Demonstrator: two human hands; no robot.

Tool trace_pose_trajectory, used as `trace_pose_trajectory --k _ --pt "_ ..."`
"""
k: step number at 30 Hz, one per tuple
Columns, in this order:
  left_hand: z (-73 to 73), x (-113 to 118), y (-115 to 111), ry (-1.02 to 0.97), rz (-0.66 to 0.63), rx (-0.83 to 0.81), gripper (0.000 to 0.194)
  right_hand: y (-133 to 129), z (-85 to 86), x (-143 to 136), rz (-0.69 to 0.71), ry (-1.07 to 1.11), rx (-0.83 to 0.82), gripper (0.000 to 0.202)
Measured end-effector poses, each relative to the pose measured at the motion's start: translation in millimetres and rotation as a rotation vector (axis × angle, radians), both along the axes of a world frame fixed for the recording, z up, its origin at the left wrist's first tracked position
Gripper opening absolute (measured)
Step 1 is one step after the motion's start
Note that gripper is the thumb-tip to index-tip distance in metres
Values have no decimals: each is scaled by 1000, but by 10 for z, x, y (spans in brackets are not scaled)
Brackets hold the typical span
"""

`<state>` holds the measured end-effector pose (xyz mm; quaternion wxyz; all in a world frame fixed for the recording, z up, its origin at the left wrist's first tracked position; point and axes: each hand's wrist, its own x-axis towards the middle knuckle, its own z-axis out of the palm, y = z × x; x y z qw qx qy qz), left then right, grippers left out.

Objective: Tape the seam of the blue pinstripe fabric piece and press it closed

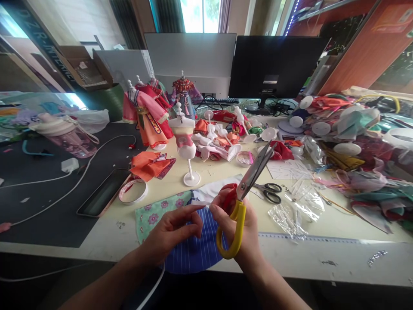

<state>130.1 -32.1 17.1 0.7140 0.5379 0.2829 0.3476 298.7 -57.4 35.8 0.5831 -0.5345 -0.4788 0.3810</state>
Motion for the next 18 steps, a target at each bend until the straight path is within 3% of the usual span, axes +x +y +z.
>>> trace_pose_trajectory --k 9,18 --pt "7 -19 -4 96 17 76 39 16 -4 -28 -5 -94 25 19" --pt "21 -26 -23 236 74 119 27 -24 -26 -41 9 -183 25 15"
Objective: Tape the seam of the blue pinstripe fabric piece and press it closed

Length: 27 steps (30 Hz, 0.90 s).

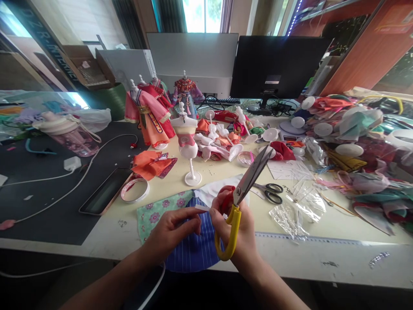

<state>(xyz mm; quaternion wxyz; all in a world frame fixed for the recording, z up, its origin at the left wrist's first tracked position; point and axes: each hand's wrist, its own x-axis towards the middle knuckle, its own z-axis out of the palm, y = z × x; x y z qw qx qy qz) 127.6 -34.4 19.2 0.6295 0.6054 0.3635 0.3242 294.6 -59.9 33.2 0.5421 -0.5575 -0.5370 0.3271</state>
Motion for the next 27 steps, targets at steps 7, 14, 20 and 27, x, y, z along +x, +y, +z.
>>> trace_pose_trajectory --k 7,14,20,27 --pt "-19 -11 80 -117 118 -206 20 -27 24 79 55 28 -31 13" --pt "-40 52 120 -251 90 -375 15 -35 -81 150 162 101 -66 14" --pt "-15 63 94 -245 132 -381 17 -14 -36 160 162 44 -42 19" --pt "74 -41 117 -269 304 -271 13 -134 -76 441 143 -154 -161 44"
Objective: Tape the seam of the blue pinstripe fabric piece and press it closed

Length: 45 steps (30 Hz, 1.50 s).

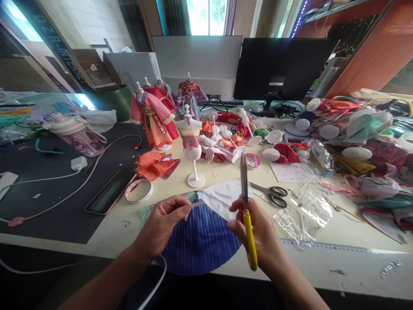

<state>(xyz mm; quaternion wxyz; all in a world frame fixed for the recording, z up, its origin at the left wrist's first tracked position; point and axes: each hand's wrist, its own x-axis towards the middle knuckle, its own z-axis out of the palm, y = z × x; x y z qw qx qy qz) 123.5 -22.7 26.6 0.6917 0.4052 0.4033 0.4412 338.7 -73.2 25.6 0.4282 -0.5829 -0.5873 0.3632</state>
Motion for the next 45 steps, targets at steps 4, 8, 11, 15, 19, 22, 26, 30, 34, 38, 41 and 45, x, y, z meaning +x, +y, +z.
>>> trace_pose_trajectory --k 4,8,11,15,19,22,26,30,34,38,41,45 --pt "4 -3 22 -57 110 5 11 -184 -93 138 163 -119 -145 60" --pt "-7 65 28 -107 157 -1 10 -271 -83 61 217 -327 -217 47" --pt "-8 111 25 -126 171 -11 10 -258 -56 -51 238 -443 -265 40" --pt "-16 126 22 -133 172 -33 11 -214 -54 -137 243 -485 -294 37" --pt "-42 111 16 -130 165 -44 12 -190 -73 -150 240 -454 -323 37" --pt "-49 106 9 -121 157 -42 13 -191 -71 -153 238 -436 -330 37" --pt "-37 114 -5 -95 133 -36 14 -197 -38 -169 230 -422 -339 38" --pt "-29 123 -23 -82 114 -40 15 -192 -16 -187 221 -409 -352 42" --pt "-29 120 -37 -95 99 -48 15 -193 -31 -189 218 -402 -342 45" --pt "-19 119 -41 -98 104 -54 15 -198 -53 -187 223 -401 -319 42" --pt "-13 125 -40 -94 110 -55 14 -200 -62 -200 214 -405 -295 42" --pt "-19 134 -40 -104 120 -44 13 -213 -99 -211 184 -408 -245 47"
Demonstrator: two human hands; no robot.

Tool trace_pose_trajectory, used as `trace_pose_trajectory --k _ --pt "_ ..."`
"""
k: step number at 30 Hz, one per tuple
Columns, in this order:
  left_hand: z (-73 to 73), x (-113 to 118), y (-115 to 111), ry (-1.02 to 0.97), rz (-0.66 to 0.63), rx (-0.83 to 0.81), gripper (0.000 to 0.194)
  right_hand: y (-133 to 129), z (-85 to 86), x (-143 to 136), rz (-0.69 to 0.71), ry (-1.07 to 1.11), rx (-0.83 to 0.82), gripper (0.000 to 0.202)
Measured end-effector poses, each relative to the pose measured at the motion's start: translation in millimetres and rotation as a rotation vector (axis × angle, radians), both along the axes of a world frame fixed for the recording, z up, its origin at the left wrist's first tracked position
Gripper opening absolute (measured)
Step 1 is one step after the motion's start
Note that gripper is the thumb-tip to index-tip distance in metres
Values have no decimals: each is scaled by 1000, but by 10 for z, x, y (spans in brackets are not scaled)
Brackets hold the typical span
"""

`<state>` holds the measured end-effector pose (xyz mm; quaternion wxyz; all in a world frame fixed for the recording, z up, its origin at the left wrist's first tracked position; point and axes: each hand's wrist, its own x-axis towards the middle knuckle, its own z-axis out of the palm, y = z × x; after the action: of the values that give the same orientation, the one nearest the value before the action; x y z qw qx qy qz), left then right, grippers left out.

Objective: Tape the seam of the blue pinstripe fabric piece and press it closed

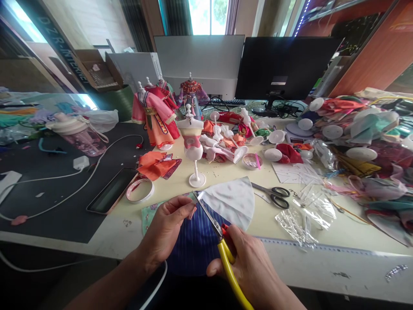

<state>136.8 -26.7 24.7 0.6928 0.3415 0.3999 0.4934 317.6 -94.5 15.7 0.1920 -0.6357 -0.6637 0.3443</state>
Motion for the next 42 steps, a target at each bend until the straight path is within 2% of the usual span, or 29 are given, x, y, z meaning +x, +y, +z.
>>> trace_pose_trajectory --k 6,10,13,19,26,31,34,36,39,42 --pt "-9 -28 -3 66 -14 46 12 -14 -107 69 -65 81 119 44" --pt "13 -59 -16 221 -160 61 14 39 -52 25 -194 260 219 39" --pt "50 -59 -19 392 -263 170 13 99 24 -62 -291 365 273 27" --pt "121 -34 -27 627 -364 339 12 193 35 -145 -281 438 382 13" --pt "103 -56 -17 695 -359 521 8 227 -18 -145 -185 412 418 9" --pt "72 -38 -19 801 -251 690 11 233 -1 -213 -296 439 413 13" --pt "54 -38 -35 758 -147 618 25 232 17 -261 -362 574 390 17" --pt "43 -44 -44 721 -132 506 34 233 11 -282 -426 654 386 19" --pt "14 -35 -60 624 -204 339 24 241 -25 -311 -508 717 336 19" --pt "-46 10 -87 453 -218 213 18 248 -64 -351 -499 820 290 21"
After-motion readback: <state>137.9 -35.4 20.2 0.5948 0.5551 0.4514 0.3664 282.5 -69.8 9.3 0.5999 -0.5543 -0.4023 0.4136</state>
